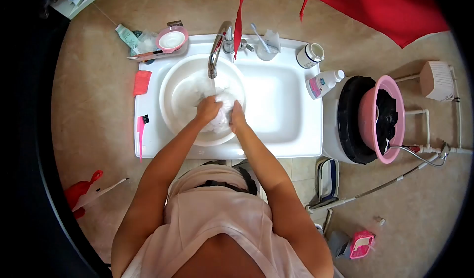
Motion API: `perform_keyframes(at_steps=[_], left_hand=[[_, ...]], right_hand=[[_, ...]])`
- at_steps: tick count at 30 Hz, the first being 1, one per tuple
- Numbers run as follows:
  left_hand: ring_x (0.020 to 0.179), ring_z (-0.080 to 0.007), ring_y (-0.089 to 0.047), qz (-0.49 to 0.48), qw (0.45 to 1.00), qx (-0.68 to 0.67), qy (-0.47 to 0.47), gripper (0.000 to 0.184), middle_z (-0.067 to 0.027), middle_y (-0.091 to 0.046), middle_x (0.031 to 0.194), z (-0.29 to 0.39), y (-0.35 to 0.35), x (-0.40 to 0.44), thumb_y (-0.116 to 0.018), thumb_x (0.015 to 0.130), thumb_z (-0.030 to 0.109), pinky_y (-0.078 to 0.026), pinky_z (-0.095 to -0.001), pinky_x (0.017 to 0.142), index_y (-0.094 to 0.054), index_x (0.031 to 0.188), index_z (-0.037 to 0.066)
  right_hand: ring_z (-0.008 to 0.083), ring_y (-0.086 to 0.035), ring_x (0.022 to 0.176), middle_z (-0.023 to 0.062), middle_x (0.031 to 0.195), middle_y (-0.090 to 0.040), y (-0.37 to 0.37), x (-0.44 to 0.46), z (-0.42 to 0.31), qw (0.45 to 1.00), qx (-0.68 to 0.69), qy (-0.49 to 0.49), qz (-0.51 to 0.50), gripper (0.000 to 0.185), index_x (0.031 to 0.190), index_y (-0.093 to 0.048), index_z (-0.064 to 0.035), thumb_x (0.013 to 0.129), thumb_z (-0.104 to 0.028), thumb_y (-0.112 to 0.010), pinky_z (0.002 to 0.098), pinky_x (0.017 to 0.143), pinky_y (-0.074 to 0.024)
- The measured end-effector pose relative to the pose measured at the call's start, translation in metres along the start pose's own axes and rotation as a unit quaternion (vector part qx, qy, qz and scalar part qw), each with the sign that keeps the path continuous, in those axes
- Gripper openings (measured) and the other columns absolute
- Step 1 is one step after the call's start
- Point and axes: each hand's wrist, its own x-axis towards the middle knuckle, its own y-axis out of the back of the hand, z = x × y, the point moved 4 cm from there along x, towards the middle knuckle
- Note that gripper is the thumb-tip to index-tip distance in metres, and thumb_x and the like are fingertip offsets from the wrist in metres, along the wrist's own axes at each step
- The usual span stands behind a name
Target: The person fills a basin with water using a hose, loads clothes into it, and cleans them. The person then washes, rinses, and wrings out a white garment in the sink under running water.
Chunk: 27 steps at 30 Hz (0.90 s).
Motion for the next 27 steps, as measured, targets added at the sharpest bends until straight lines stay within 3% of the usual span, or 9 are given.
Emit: perform_keyframes(at_steps=[3,7,12,13,15,17,19,23,27], left_hand=[[0.076,-0.0315,-0.068,-0.016,0.992,-0.111,-0.066,0.03,-0.0188,-0.069,0.083,0.046,0.011,-0.028,-0.062,0.078,0.024,-0.052,-0.0386,0.071,-0.069,0.1,0.004],[0.073,-0.0309,-0.068,-0.041,0.987,-0.079,-0.137,0.035,-0.018,-0.069,0.08,0.092,0.024,-0.056,-0.065,0.081,0.034,-0.052,-0.0391,0.069,-0.069,0.097,0.003],[0.074,-0.0376,-0.065,0.095,0.989,-0.11,-0.024,0.041,-0.0206,-0.067,0.078,0.049,0.025,-0.023,-0.063,0.083,0.043,-0.05,-0.0436,0.069,-0.07,0.089,0.003],[0.075,-0.0369,-0.066,0.116,0.987,-0.115,0.007,0.042,-0.0201,-0.068,0.079,0.028,0.031,-0.011,-0.061,0.086,0.042,-0.05,-0.0425,0.07,-0.07,0.092,0.002],[0.079,-0.0405,-0.065,0.1,0.982,-0.119,0.106,0.044,-0.0229,-0.067,0.08,-0.012,0.048,0.004,-0.059,0.087,0.042,-0.051,-0.0467,0.073,-0.068,0.091,-0.001],[0.085,-0.0388,-0.065,0.126,0.986,0.045,0.103,0.037,-0.0213,-0.067,0.091,-0.065,0.044,0.017,-0.055,0.089,0.035,-0.051,-0.045,0.076,-0.065,0.104,0.002],[0.098,-0.0364,-0.062,0.07,0.98,0.12,0.146,0.035,-0.0201,-0.063,0.108,-0.076,0.055,0.018,-0.055,0.089,0.03,-0.049,-0.0473,0.081,-0.061,0.112,0.005],[0.128,-0.0347,-0.043,0.156,0.942,0.269,0.125,0.046,-0.0161,-0.044,0.14,-0.057,0.059,0.004,-0.056,0.088,0.029,-0.039,-0.0557,0.097,-0.052,0.129,0.01],[0.143,-0.037,-0.012,0.041,0.94,0.335,-0.056,0.073,-0.0129,-0.021,0.154,-0.033,0.031,0.013,-0.062,0.082,0.045,-0.017,-0.0671,0.106,-0.036,0.144,0.017]], right_hand=[[0.0309,-0.053,0.118,0.0139,0.129,-0.054,0.01,0.057,0.016,0.943,0.167,0.023,-0.287,0.067,0.135,-0.044,-0.0086,0.097,-0.061,-0.027,0.0474,0.103,-0.0416],[0.027,-0.049,0.122,0.0137,0.129,-0.053,-0.027,0.027,0.0,0.825,0.282,0.302,-0.386,0.058,0.137,-0.042,-0.0071,0.096,-0.049,-0.04,0.0416,0.105,-0.0371],[0.0253,-0.058,0.109,0.0121,0.123,-0.056,0.005,0.09,0.02,0.939,0.148,0.108,-0.292,0.057,0.135,-0.045,-0.0068,0.094,-0.047,-0.048,0.041,0.093,-0.0488],[0.0242,-0.059,0.107,0.0122,0.121,-0.059,-0.022,0.004,-0.032,0.97,0.091,0.125,-0.19,0.042,0.133,-0.048,-0.0078,0.096,-0.029,-0.049,0.037,0.091,-0.0484],[0.0194,-0.064,0.09,0.0089,0.105,-0.065,-0.044,-0.03,-0.06,0.975,-0.133,0.169,-0.063,0.04,0.12,-0.059,-0.0033,0.089,-0.029,-0.062,0.0323,0.075,-0.0536],[0.0249,-0.065,0.082,0.0106,0.095,-0.066,-0.043,-0.03,-0.065,0.871,-0.365,0.33,-0.021,0.035,0.111,-0.063,-0.0034,0.084,-0.025,-0.066,0.0363,0.069,-0.0531],[0.0287,-0.065,0.079,0.0114,0.091,-0.065,-0.068,-0.085,-0.089,0.641,-0.623,0.448,0.022,0.033,0.11,-0.064,-0.0046,0.082,-0.022,-0.066,0.0384,0.067,-0.0527],[0.033,-0.064,0.086,0.0119,0.12,-0.052,-0.052,-0.083,-0.074,0.627,-0.621,0.47,-0.009,0.031,0.11,-0.065,-0.0099,0.08,-0.02,-0.069,0.0409,0.071,-0.0536],[0.0386,-0.047,0.121,0.0171,0.141,-0.037,-0.023,-0.029,-0.046,0.602,-0.647,0.448,0.133,0.054,0.133,-0.05,-0.016,0.082,-0.021,-0.068,0.0461,0.095,-0.0451]])
